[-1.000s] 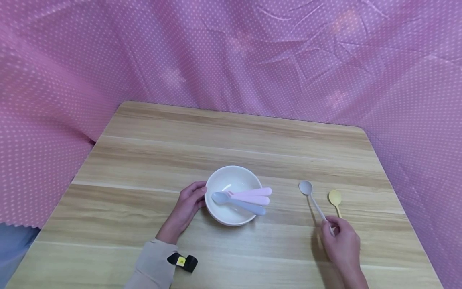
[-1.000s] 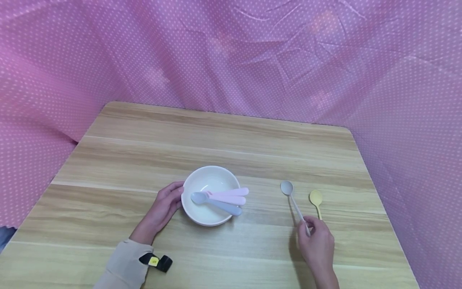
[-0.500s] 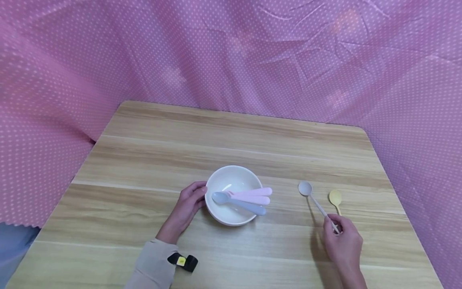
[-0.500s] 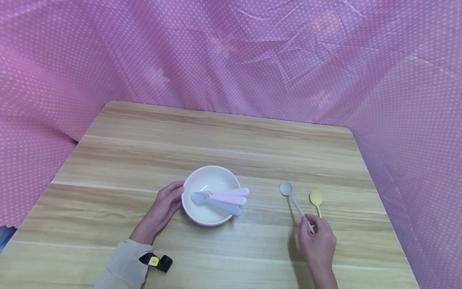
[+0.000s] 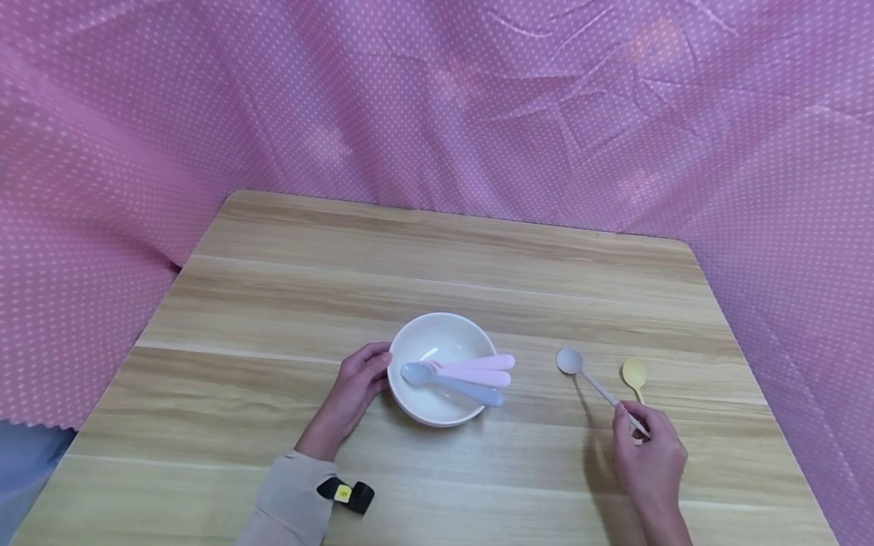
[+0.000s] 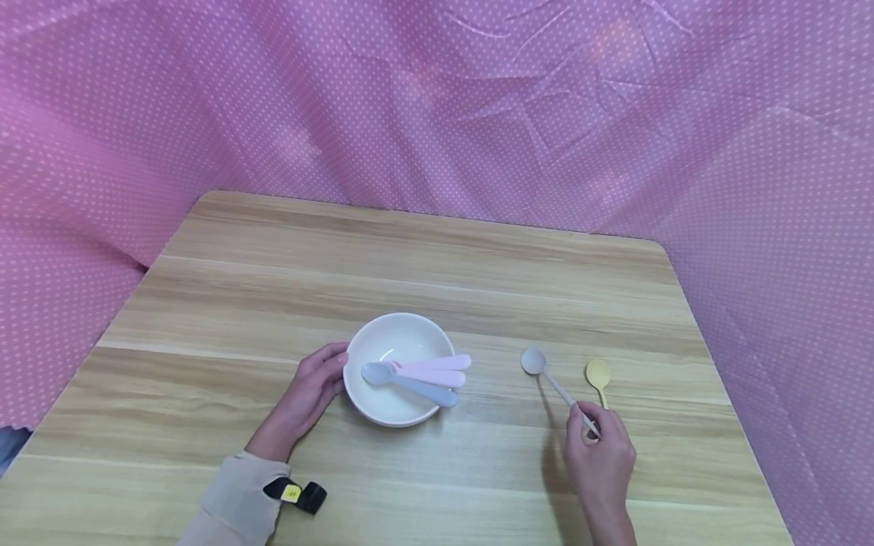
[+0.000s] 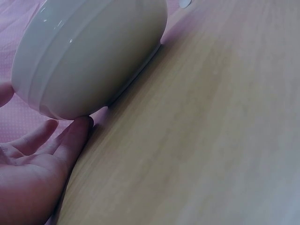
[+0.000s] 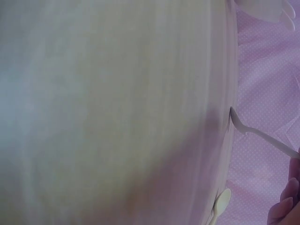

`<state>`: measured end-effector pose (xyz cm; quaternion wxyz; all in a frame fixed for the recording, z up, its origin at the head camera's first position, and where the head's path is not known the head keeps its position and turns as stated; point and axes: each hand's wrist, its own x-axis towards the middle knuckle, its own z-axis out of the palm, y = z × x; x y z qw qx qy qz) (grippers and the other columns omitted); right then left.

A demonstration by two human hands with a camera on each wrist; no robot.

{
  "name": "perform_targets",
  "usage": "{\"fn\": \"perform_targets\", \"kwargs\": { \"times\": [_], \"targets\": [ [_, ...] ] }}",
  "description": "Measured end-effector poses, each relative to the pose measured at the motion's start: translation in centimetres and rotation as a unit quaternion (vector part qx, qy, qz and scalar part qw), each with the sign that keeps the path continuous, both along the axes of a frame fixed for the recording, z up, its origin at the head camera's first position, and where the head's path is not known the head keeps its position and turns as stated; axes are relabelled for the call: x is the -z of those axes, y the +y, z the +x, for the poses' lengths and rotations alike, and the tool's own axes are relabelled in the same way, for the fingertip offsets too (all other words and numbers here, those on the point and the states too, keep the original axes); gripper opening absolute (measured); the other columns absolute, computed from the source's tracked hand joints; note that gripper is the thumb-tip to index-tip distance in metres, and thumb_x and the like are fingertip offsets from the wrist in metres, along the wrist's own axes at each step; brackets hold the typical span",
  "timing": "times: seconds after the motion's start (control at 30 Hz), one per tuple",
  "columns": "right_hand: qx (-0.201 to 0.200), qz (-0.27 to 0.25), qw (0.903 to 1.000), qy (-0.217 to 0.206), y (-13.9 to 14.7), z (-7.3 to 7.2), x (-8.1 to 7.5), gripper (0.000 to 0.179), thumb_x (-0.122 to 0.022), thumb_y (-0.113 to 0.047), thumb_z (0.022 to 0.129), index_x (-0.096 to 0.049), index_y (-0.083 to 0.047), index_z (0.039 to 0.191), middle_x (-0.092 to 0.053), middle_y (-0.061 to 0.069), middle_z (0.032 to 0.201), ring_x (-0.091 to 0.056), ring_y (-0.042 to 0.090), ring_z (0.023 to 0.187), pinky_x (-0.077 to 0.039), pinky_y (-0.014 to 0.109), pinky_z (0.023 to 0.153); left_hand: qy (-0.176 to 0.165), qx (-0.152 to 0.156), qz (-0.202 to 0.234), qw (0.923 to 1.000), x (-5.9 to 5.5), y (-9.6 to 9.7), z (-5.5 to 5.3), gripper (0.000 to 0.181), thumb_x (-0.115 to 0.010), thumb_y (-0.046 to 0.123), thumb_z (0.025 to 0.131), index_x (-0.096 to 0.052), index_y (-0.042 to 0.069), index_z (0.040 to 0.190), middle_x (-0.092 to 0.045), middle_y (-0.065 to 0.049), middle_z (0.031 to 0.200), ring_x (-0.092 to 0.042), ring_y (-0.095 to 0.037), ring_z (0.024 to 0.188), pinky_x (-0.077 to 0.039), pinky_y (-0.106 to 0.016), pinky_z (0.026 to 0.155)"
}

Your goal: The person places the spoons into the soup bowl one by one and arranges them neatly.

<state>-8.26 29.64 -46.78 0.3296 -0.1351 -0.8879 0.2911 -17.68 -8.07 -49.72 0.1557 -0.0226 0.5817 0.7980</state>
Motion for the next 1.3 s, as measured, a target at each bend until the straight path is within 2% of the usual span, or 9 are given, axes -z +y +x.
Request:
{"fn": "perform_targets", "kwargs": {
  "times": [0.23,0.47,0.73,1.3],
  "targets": [
    [-0.006,-0.018,0.9997,0.013,-0.2,-0.1,-0.1,0.009,-0.066,-0.003,0.082,-0.07,0.003,0.089,-0.065,0.01,0.078,-0.042,-0.018,0.067,-0.036,0.003,0.06,-0.002,-0.004,0.003,1.0,-0.1,0.1,0.0,0.044,-0.053,0.02,0.095,-0.046,-0.006,0.13,-0.051,-0.021,0.124,-0.06,-0.017,0.097,-0.053,-0.027,0.082],
    [-0.006,-0.041,0.999,0.018,-0.6,-0.1,-0.3,0.008,-0.067,-0.003,0.082,-0.07,0.002,0.087,-0.053,-0.018,0.078,-0.045,-0.016,0.065,-0.038,0.003,0.058,-0.001,-0.002,0.001,1.0,-0.1,0.1,0.0,0.044,-0.053,0.021,0.095,-0.046,-0.006,0.129,-0.051,-0.021,0.124,-0.059,-0.017,0.097,-0.053,-0.027,0.083],
    [-0.002,-0.069,0.9975,0.014,-0.7,-0.2,-0.2,0.008,-0.067,-0.004,0.082,-0.069,0.002,0.087,-0.051,-0.027,0.079,-0.049,-0.014,0.064,-0.04,0.003,0.058,0.0,-0.004,0.003,1.0,-0.1,0.1,0.0,0.044,-0.052,0.02,0.095,-0.045,-0.006,0.13,-0.053,-0.02,0.122,-0.06,-0.017,0.096,-0.053,-0.027,0.082],
    [-0.013,-0.089,0.9955,0.03,-1.0,-0.4,-0.6,0.007,-0.065,-0.002,0.083,-0.068,0.003,0.086,-0.055,-0.02,0.078,-0.05,-0.009,0.061,-0.039,0.005,0.054,-0.006,-0.007,-0.001,1.0,-0.3,0.1,0.0,0.044,-0.052,0.02,0.095,-0.046,-0.005,0.13,-0.051,-0.021,0.124,-0.059,-0.017,0.097,-0.053,-0.027,0.082]
  ]
}}
